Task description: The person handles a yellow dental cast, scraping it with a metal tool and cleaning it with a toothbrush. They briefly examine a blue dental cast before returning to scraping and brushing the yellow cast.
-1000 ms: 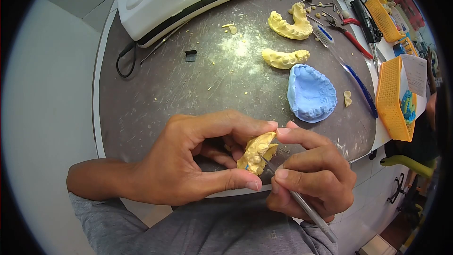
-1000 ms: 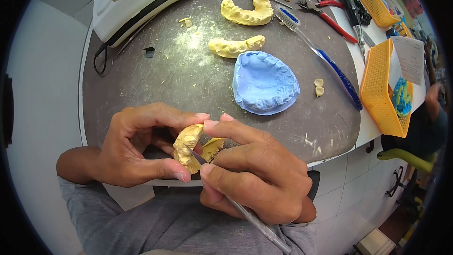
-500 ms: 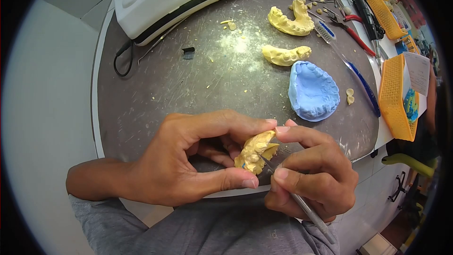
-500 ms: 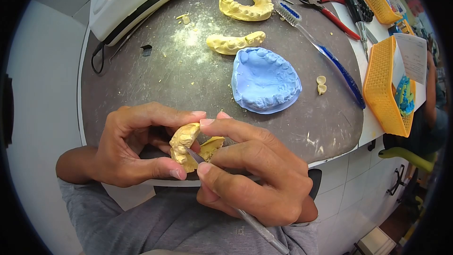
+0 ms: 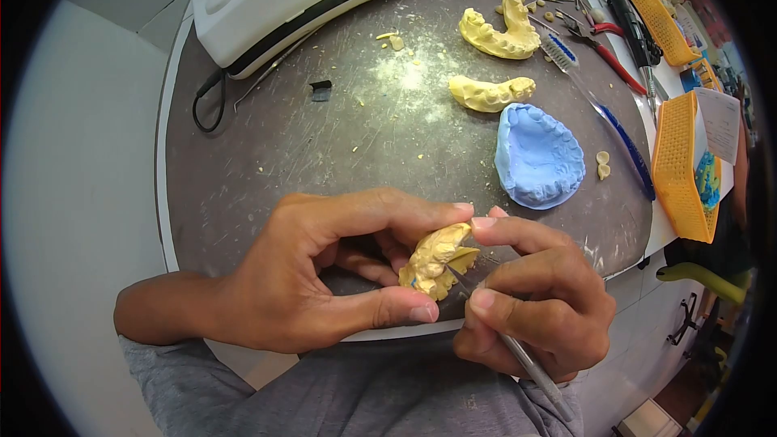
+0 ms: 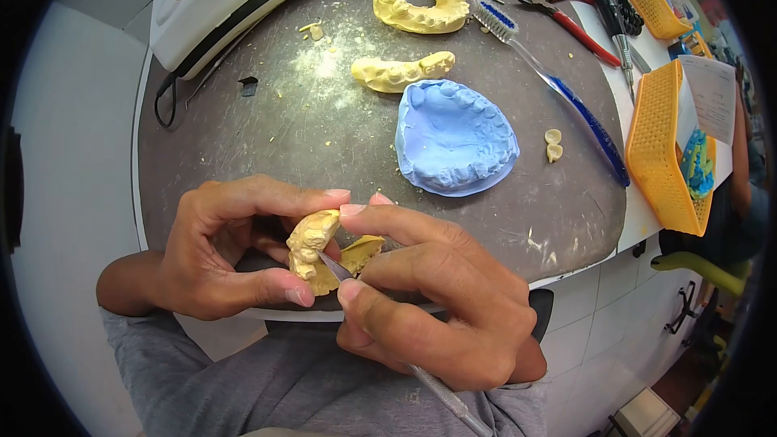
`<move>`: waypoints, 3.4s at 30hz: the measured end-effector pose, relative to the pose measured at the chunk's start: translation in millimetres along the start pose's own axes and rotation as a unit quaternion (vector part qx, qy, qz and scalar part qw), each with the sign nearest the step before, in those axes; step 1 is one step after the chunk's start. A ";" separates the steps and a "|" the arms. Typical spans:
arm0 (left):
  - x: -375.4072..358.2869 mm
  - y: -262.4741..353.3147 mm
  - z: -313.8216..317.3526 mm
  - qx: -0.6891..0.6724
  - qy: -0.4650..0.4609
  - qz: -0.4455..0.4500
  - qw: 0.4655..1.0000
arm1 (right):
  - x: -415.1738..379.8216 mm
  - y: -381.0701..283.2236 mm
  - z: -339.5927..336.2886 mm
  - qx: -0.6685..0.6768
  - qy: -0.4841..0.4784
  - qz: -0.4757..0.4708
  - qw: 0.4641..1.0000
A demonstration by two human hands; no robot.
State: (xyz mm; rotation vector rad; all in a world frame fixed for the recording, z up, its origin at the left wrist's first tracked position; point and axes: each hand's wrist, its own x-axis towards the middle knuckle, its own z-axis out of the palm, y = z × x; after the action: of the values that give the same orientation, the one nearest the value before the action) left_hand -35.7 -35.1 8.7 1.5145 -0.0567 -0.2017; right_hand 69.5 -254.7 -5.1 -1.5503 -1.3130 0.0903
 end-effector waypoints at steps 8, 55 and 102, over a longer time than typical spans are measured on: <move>0.9 0.6 -2.1 -0.004 -0.004 -0.008 1.000 | -2.4 2.9 3.5 -0.006 0.017 -0.004 1.000; 5.6 4.2 0.1 -0.023 0.023 -0.071 0.997 | -21.5 -20.0 -64.4 -0.300 0.131 0.114 0.938; 5.3 -10.7 -1.2 0.229 0.064 0.118 0.964 | -12.6 -11.0 7.3 -0.026 0.067 0.057 0.996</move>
State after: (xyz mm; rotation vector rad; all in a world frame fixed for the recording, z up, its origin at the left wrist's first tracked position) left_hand -31.4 -35.3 -2.5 1.9624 -0.1895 0.1114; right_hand 52.6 -261.2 -7.0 -1.6462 -1.1289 0.0227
